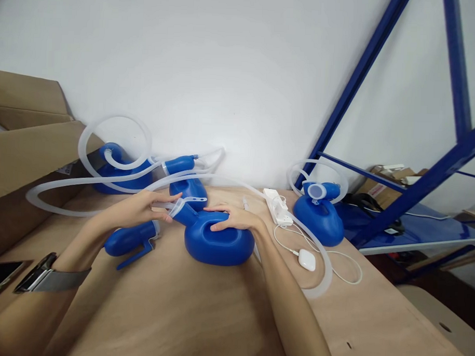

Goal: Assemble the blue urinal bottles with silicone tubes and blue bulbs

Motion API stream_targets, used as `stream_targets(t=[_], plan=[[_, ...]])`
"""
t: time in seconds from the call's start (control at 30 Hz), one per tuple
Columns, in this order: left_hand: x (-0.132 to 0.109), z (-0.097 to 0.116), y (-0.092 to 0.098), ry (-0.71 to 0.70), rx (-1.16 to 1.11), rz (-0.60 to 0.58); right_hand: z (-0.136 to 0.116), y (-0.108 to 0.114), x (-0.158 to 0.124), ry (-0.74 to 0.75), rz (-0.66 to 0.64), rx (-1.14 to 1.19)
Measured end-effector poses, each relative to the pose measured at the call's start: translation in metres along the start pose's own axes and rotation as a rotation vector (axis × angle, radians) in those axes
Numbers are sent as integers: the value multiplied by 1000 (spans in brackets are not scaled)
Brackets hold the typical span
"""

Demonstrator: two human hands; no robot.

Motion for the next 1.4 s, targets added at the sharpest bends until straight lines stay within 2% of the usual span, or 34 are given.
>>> stream_targets(t=[0.13,0.3,0.6,0.8,1.13,1.23,1.4], plan=[[1,7,-4,-3,34,-47,-5,-1,0,49,-8,9],[2,13,-6,-12,83,-20,-12,1,-3,55,29,20],[2,25,-8,-7,167,21,-17,2,-7,67,20,16],[3,25,-11,-73,-115,-63,-2,3,-13,22,-10,23],[24,-6,-39,183,-804,-64,-8,-3,-18,74,-37,25],[25,-14,-45,237,-891,-60,-6,-4,-17,85,-34,23],[25,-18,-49,269,-888,-26,-4,-3,-16,40,3,-11]])
Point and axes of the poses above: each hand's wrist, its own x-axis towards the middle knuckle, its own y-axis out of the back of the hand, z = x × y, the point moved 8 cm from there along x, towards the middle knuckle, and after that the axes turned 12 degrees about -x, right-handed, at the moved point
